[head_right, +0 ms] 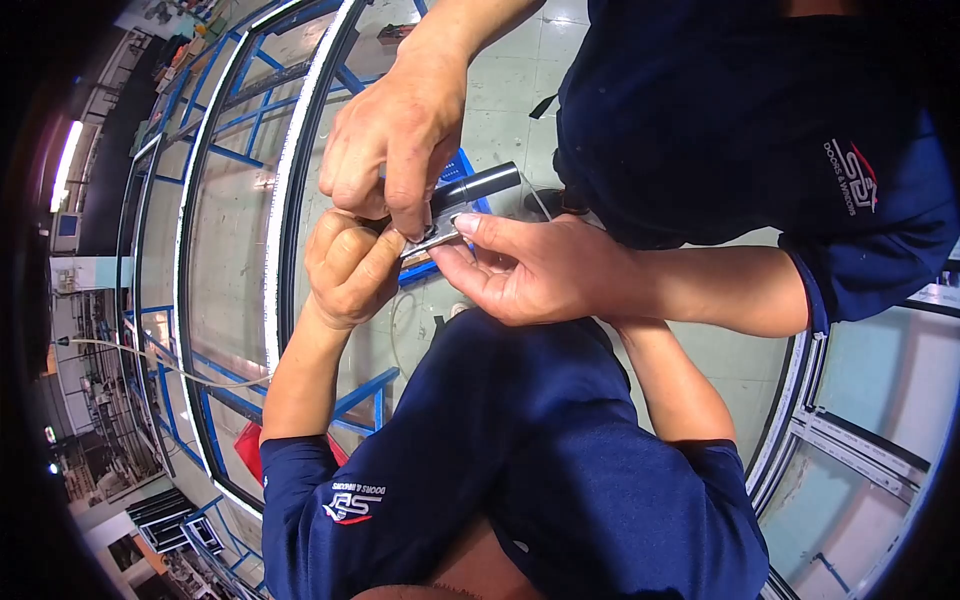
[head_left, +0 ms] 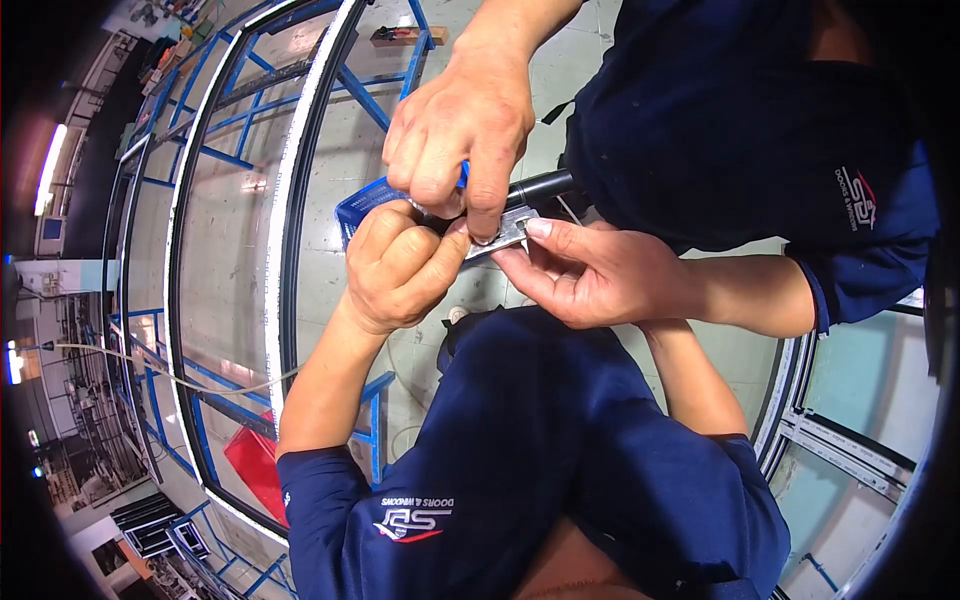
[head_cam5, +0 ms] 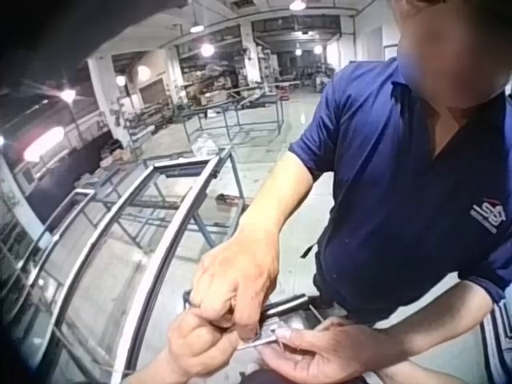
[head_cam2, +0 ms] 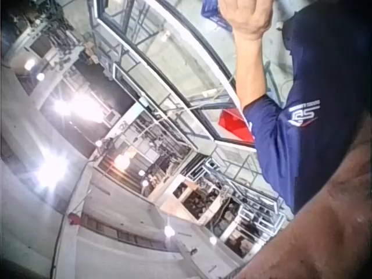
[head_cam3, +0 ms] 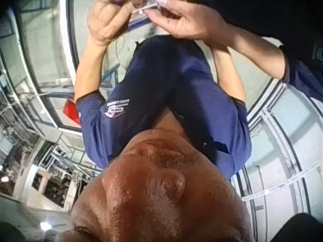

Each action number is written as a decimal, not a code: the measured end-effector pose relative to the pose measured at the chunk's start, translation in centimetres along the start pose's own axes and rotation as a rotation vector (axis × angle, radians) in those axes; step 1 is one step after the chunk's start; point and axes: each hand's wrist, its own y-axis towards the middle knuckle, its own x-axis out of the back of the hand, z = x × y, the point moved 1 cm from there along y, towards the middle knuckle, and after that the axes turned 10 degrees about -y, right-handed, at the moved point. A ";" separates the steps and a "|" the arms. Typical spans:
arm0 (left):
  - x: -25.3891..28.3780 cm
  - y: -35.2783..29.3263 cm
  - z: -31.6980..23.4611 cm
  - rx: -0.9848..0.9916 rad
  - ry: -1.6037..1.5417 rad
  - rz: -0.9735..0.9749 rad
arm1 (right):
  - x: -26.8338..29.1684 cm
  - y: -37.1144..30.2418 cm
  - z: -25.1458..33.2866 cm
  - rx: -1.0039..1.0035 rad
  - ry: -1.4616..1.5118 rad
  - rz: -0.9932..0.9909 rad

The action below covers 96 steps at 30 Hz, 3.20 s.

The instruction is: The person assembles door hinges with a coworker by fitting metal plates, cylindrical components, and screws together by hand and adjusting them with hex wrenches.

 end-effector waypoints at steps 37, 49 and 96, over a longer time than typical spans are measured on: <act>-0.2 0.4 0.0 0.034 -0.014 0.023 | -0.1 -0.2 0.6 -0.047 0.231 0.033; 0.2 0.8 0.2 0.039 -0.025 0.043 | 0.2 1.6 -2.1 0.127 -0.390 -0.065; -1.6 1.5 0.2 -0.121 0.039 0.203 | -2.2 -1.2 1.8 0.844 -2.136 0.352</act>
